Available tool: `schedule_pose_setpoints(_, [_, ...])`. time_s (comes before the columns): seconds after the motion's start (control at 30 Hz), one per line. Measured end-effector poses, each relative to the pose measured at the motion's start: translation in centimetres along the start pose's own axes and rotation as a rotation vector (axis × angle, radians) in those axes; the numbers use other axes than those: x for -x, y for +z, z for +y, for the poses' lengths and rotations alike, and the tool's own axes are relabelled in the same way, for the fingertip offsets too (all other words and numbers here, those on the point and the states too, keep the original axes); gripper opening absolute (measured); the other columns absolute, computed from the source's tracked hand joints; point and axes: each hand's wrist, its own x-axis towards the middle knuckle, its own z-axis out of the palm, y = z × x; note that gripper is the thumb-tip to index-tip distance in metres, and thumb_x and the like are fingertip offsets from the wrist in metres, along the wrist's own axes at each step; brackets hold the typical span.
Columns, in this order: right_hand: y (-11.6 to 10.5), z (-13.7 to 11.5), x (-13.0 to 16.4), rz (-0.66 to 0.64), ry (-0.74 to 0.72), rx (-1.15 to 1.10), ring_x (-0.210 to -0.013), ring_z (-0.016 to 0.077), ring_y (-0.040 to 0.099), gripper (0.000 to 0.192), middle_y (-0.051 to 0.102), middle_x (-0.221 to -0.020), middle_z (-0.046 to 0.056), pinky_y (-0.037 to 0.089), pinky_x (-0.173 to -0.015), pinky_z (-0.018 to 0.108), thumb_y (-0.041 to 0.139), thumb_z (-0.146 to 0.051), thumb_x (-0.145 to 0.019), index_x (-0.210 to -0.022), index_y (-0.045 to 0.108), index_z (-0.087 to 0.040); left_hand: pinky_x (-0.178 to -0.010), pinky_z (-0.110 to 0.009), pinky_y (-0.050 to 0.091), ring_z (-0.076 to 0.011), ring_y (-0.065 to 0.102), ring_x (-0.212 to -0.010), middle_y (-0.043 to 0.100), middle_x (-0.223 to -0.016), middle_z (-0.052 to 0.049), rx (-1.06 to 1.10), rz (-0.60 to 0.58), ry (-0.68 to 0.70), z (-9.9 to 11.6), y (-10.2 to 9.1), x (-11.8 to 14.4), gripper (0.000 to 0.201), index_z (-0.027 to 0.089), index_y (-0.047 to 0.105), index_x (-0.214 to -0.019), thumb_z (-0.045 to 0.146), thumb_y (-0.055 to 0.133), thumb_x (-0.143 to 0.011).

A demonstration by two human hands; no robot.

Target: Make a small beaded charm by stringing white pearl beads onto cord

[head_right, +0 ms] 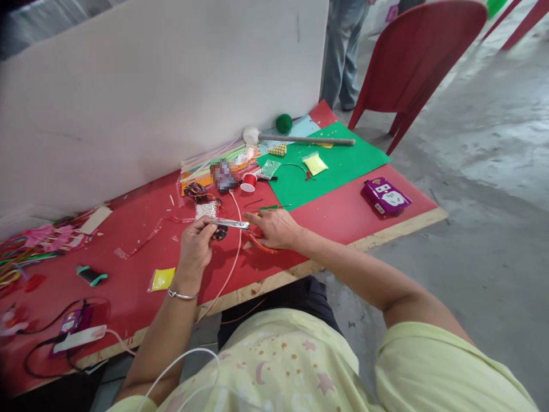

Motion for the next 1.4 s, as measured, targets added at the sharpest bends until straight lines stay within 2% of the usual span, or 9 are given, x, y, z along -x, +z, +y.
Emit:
schedule_pose_setpoints(0.13, [-0.2, -0.6, -0.1, 0.045, 0.018, -0.052, -0.082, 0.0213, 0.063, 0.071, 0.069, -0.114, 0.015, 0.030, -0.064, 0.029, 0.056, -0.061, -0.093, -0.148, 0.050, -0.016, -0.057, -0.020, 0.044, -0.0095, 0.052, -0.060, 0.058, -0.066, 0.002, -0.007, -0.028, 0.029, 0.8, 0.0, -0.1, 0.007, 0.018, 0.072, -0.074, 0.025, 0.073, -0.076])
schedule_pose_setpoints(0.3, [-1.0, -1.4, -0.3, 0.084, 0.061, -0.101, -0.087, 0.0226, 0.065, 0.077, 0.069, -0.108, 0.013, 0.036, -0.067, 0.028, 0.058, -0.071, -0.088, -0.142, 0.056, -0.017, -0.058, -0.020, 0.045, -0.0094, 0.052, -0.062, 0.056, -0.068, 0.002, -0.069, -0.060, 0.069, 1.6, -0.6, 0.0, 0.009, 0.017, 0.070, -0.074, 0.024, 0.070, -0.080])
schedule_pose_setpoints(0.43, [-1.4, -1.9, -0.3, 0.094, 0.116, -0.099, -0.088, 0.0230, 0.066, 0.083, 0.066, -0.112, 0.012, 0.038, -0.068, 0.028, 0.058, -0.077, -0.084, -0.144, 0.054, -0.021, -0.059, -0.020, 0.046, -0.0098, 0.053, -0.064, 0.059, -0.071, 0.001, -0.056, -0.048, 0.096, 1.8, -0.8, 0.0, 0.007, 0.018, 0.071, -0.075, 0.024, 0.070, -0.080])
schedule_pose_setpoints(0.57, [-1.2, -1.8, 0.0, 0.077, 0.114, -0.119, -0.089, 0.0232, 0.065, 0.085, 0.066, -0.110, 0.013, 0.040, -0.070, 0.028, 0.057, -0.077, -0.085, -0.146, 0.052, -0.019, -0.061, -0.021, 0.047, -0.0103, 0.054, -0.065, 0.061, -0.072, 0.001, -0.064, -0.068, 0.092, 1.8, -0.6, 0.0, 0.008, 0.018, 0.071, -0.075, 0.024, 0.070, -0.080])
schedule_pose_setpoints(0.8, [-0.3, -1.0, 0.2, 0.081, 0.026, -0.133, -0.081, 0.0213, 0.065, 0.083, 0.071, -0.091, 0.010, 0.035, -0.066, 0.027, 0.057, -0.071, -0.089, -0.148, 0.051, -0.014, -0.062, -0.021, 0.048, -0.0110, 0.056, -0.067, 0.063, -0.076, 0.000, -0.079, -0.059, 0.092, 1.7, -0.3, -0.2, 0.007, 0.018, 0.072, -0.076, 0.024, 0.070, -0.079])
schedule_pose_setpoints(1.2, [-0.7, -1.6, 0.5, 0.018, 0.052, -0.205, -0.071, 0.0192, 0.065, 0.071, 0.072, -0.079, 0.008, 0.031, -0.062, 0.026, 0.058, -0.068, -0.091, -0.140, 0.060, -0.016, -0.062, -0.021, 0.046, -0.0100, 0.052, -0.065, 0.059, -0.072, 0.001, -0.113, -0.087, 0.045, 1.7, -0.3, 0.1, 0.011, 0.018, 0.070, -0.075, 0.027, 0.070, -0.082])
schedule_pose_setpoints(1.4, [-0.2, -1.5, 0.6, 0.033, 0.072, -0.138, -0.073, 0.0196, 0.066, 0.068, 0.074, -0.085, 0.010, 0.030, -0.062, 0.027, 0.058, -0.065, -0.092, -0.140, 0.060, -0.017, -0.061, -0.018, 0.049, -0.0078, 0.055, -0.061, 0.060, -0.067, 0.003, 0.033, -0.044, -0.101, 1.2, -0.2, -0.1, 0.014, 0.017, 0.069, -0.078, 0.030, 0.076, -0.077])
